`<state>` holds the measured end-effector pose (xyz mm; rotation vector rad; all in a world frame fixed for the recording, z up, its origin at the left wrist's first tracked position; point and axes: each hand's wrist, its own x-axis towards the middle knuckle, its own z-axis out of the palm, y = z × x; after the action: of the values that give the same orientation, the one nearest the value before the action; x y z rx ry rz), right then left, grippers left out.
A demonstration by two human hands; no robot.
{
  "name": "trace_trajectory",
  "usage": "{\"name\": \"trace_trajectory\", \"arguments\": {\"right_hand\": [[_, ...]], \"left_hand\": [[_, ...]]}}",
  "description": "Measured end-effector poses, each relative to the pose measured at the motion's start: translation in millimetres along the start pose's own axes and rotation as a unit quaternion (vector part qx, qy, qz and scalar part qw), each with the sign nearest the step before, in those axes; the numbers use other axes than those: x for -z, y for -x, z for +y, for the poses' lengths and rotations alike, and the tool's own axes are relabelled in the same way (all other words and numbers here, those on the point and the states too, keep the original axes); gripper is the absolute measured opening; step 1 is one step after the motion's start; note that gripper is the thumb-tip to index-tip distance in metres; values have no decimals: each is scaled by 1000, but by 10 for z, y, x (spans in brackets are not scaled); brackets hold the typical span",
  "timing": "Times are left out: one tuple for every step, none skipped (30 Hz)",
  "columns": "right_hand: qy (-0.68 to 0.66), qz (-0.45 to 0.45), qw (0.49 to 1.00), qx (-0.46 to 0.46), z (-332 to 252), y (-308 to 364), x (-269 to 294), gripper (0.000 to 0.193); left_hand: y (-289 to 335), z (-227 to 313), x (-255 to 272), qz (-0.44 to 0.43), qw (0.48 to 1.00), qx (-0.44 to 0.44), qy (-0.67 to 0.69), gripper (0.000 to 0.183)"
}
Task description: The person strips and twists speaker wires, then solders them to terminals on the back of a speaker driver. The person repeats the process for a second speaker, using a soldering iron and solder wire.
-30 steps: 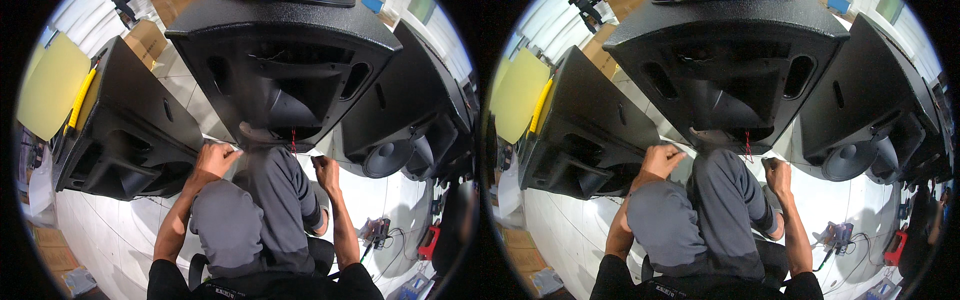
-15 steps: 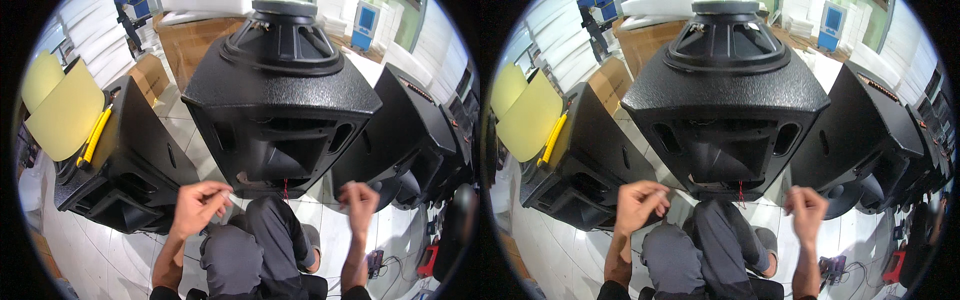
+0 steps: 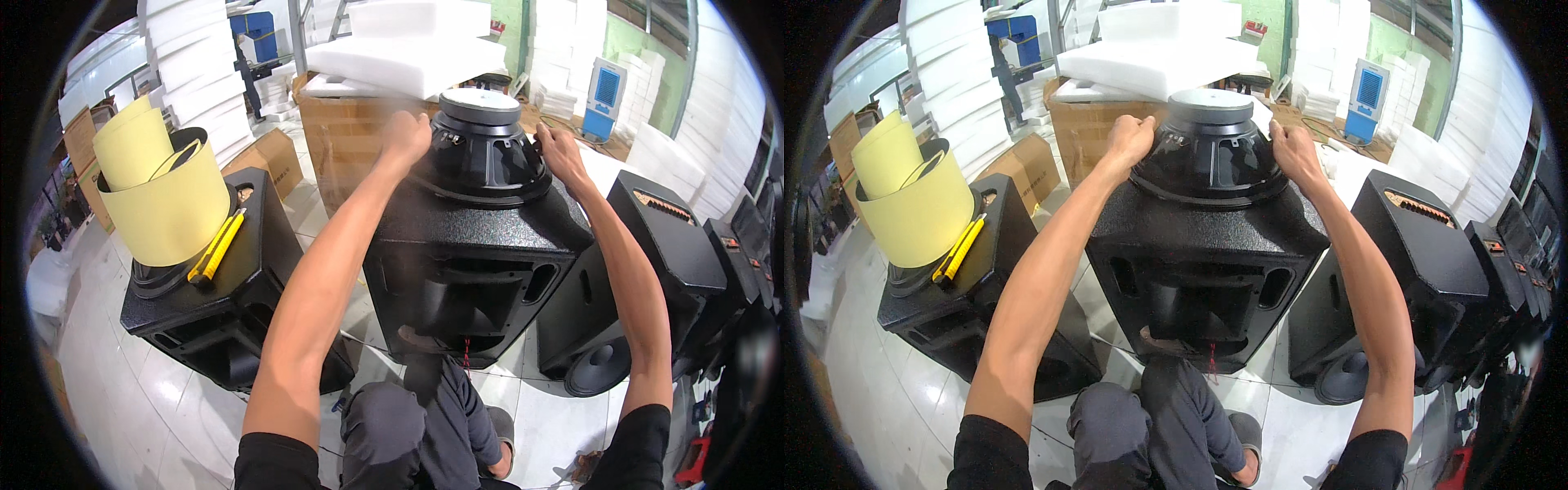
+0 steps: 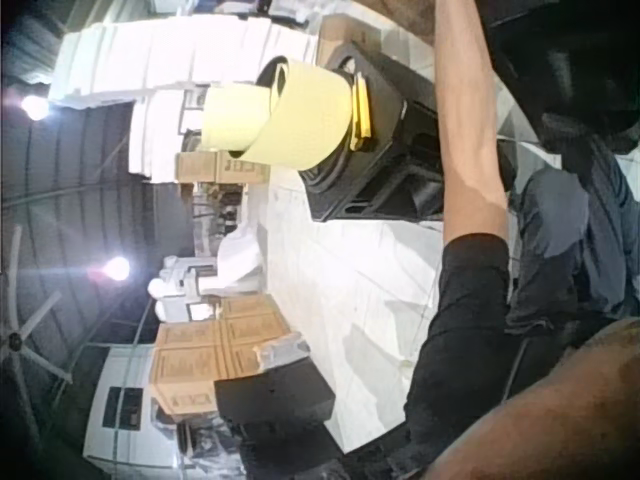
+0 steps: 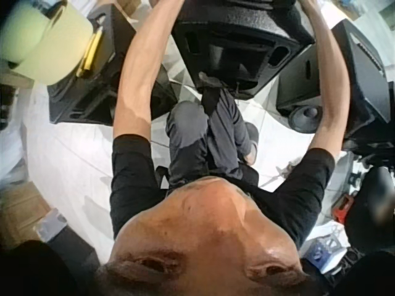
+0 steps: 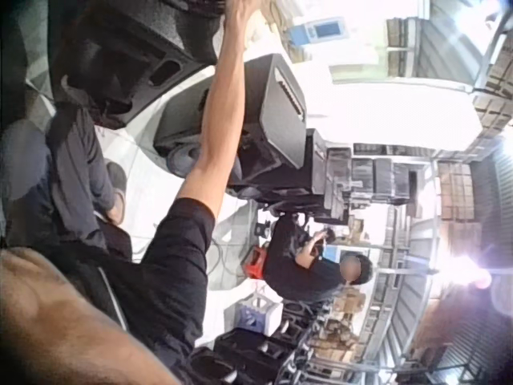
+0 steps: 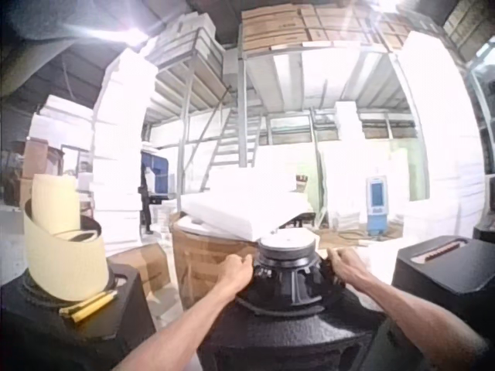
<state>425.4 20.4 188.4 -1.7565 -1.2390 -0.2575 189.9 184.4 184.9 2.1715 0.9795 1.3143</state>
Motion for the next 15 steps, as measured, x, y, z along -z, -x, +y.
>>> {"name": "trace_trajectory", "arguments": {"right_hand": [[-16,-10,1000,-20,-9,-11,-30,55],[-33,-20,998,-39,-36,-34,-82,56],[-45,-31,997,-59,-71,-33,-92,56],[-30,-35,997,-66,2,-115,-153,59],[-39,-27,996,-72,20,-123,-190,60],[-47,-18,996,-75,-3,-160,-218,61],[-56,-10,995,-77,-27,-190,-250,63],[-59,15,996,-66,0,-165,-323,64],[-35,45,998,-37,-97,-102,-372,65],[-14,71,997,-33,-61,-114,-384,65],[7,96,995,-30,-26,-129,-407,65],[25,107,993,-36,-21,-108,-381,63],[0,102,993,-52,-88,-47,-363,61],[-24,95,993,-68,-142,39,-332,59],[-49,91,991,-83,-213,67,-272,58]], "left_hand": [[-46,-39,-41,-2,1000,5,-3,52],[-104,-72,-67,-2,1000,9,-7,52],[-137,-83,-103,-4,1000,15,-7,53],[-172,-95,-123,-21,1000,12,5,53],[-204,-110,-130,-36,999,8,15,52],[-246,-121,-120,-49,998,4,27,52],[-258,-127,-130,-43,999,2,28,49],[-238,-126,-162,-37,999,0,28,47],[-222,-153,-184,-28,999,-1,27,44],[-212,-117,-210,-20,1000,-10,9,43],[-202,-85,-261,16,1000,-26,3,36],[-139,-28,-298,23,999,-7,28,35],[-90,20,-257,33,998,10,45,33],[-14,48,-211,34,998,16,44,34],[22,100,-170,36,998,18,43,36]]}}
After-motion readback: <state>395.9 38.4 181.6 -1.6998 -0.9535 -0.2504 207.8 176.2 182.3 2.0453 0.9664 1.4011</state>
